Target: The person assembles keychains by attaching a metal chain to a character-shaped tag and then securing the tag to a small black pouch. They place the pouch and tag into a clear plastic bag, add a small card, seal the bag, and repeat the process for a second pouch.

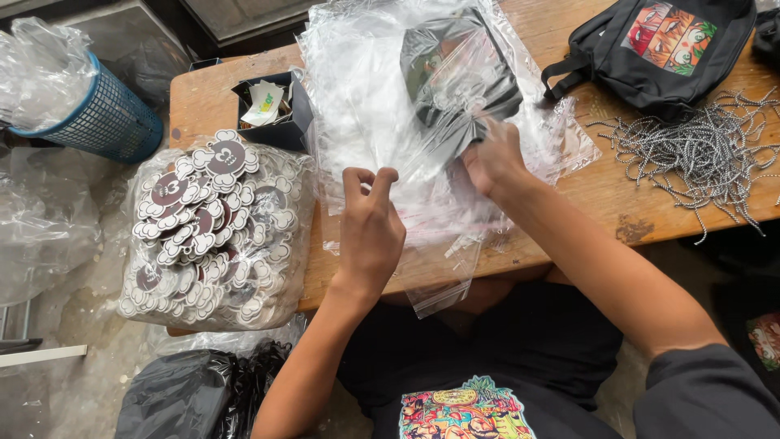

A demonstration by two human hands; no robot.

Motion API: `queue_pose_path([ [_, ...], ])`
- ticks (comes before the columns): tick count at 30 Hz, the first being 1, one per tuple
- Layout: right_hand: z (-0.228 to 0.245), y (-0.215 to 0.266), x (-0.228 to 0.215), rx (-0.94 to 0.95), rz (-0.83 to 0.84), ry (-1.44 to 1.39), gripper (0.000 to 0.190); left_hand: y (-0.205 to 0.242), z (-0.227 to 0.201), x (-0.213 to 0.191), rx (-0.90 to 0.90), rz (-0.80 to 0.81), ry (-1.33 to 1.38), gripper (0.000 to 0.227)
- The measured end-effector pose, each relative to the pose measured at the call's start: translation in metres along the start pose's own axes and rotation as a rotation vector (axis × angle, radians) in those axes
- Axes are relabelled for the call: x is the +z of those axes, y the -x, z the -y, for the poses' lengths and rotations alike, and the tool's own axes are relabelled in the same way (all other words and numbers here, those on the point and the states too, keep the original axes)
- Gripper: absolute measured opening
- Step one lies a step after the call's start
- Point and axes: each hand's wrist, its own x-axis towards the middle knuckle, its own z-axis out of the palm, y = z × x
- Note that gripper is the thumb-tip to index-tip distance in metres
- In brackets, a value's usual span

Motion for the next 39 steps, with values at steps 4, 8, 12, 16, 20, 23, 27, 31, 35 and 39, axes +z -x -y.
queue_pose_path([
  [4, 0.069, 0.134, 0.108, -0.032, 0.056, 0.062, 0.034, 0.008, 0.002, -0.012, 0.007, -0.021, -0.006, 0.034],
  [8, 0.089, 0.215, 0.135, 0.178, 0.000, 0.061, 0.050, 0.020, -0.001, -0.012, 0.016, -0.051, -0.007, 0.033],
  [12, 0.083, 0.264, 0.135, -0.061, -0.111, -0.138, 0.042, 0.031, 0.006, -0.006, 0.028, -0.069, -0.025, 0.036],
  [16, 0.054, 0.252, 0.095, -0.085, -0.119, 0.010, 0.025, 0.041, 0.015, -0.001, 0.012, -0.060, -0.011, 0.039],
  [20, 0.066, 0.256, 0.124, -0.205, -0.080, 0.136, 0.010, 0.045, 0.014, 0.000, 0.028, -0.096, -0.019, 0.033],
  [23, 0.073, 0.251, 0.131, -0.222, -0.030, 0.034, 0.026, 0.047, 0.008, -0.004, 0.050, -0.142, -0.009, 0.030],
  [27, 0.068, 0.246, 0.142, -0.326, 0.028, 0.054, 0.038, 0.043, 0.012, -0.001, 0.058, -0.183, -0.019, 0.029],
  [31, 0.038, 0.252, 0.112, -0.572, 0.139, 0.465, 0.079, 0.046, 0.011, 0.003, 0.052, -0.203, -0.034, 0.028],
  [35, 0.081, 0.288, 0.126, -0.455, 0.236, 1.162, 0.087, 0.047, 0.018, -0.010, -0.044, 0.020, -0.149, 0.027],
  [39, 0.170, 0.309, 0.149, -0.131, 0.045, 2.014, 0.036, 0.022, 0.014, -0.041, -0.128, 0.588, -0.308, 0.037],
])
